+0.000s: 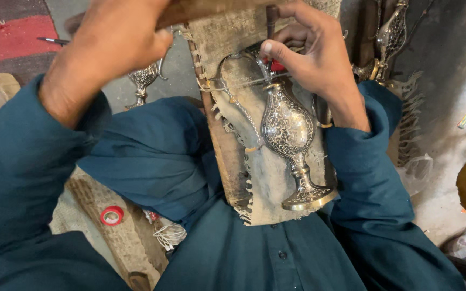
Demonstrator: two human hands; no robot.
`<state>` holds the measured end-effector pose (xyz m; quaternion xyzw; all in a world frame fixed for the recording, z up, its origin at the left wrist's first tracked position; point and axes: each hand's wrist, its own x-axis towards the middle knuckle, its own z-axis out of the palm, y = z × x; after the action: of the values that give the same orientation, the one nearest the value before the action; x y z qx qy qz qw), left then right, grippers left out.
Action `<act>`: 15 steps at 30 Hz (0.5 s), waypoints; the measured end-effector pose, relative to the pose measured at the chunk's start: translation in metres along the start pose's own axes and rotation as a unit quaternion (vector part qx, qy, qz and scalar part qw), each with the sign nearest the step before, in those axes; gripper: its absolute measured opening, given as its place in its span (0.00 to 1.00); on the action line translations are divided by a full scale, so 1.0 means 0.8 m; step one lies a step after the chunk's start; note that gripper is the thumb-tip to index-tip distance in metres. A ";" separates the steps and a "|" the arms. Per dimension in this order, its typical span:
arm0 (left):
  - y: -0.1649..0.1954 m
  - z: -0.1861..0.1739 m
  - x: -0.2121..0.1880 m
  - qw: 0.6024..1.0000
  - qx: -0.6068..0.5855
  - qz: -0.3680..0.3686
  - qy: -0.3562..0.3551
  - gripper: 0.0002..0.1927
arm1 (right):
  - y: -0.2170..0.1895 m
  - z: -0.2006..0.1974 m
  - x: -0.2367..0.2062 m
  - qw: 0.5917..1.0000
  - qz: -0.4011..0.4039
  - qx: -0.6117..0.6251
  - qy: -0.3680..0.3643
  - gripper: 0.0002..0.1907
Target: The person sits on the floor with an ornate metal ewer resting on a cloth-covered board and uses a small punch and wooden mallet to hammer decorative patterns into its surface. They reposition and rotate the ewer, retie a string around it, and continue punching along the handles and body.
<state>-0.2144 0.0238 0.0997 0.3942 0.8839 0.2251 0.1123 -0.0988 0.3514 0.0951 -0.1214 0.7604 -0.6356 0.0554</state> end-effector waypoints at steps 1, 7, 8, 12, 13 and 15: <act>-0.001 0.000 0.001 1.000 -0.003 -0.009 0.003 0.20 | 0.001 -0.001 -0.001 1.000 -0.003 -0.005 -0.002 0.16; 0.009 -0.009 0.006 0.999 -0.040 -0.015 -0.015 0.24 | 0.005 -0.004 -0.004 0.999 0.042 0.009 0.003 0.18; 0.011 -0.011 0.007 0.999 -0.033 0.018 0.001 0.26 | 0.005 -0.004 -0.004 0.999 0.039 0.000 -0.003 0.19; 0.021 -0.015 0.012 0.998 -0.055 0.008 0.012 0.28 | 0.001 -0.004 -0.002 0.999 0.020 -0.027 -0.011 0.20; 0.022 -0.015 0.011 0.997 -0.073 -0.029 0.000 0.27 | 0.000 -0.004 -0.001 0.999 0.015 -0.030 -0.009 0.21; 0.022 -0.014 0.010 0.999 -0.033 0.025 0.018 0.32 | -0.002 -0.003 0.000 0.999 0.025 -0.025 -0.010 0.20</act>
<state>-0.2129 0.0366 0.1177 0.4082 0.8676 0.2642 0.1039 -0.0989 0.3537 0.0969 -0.1106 0.7784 -0.6133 0.0757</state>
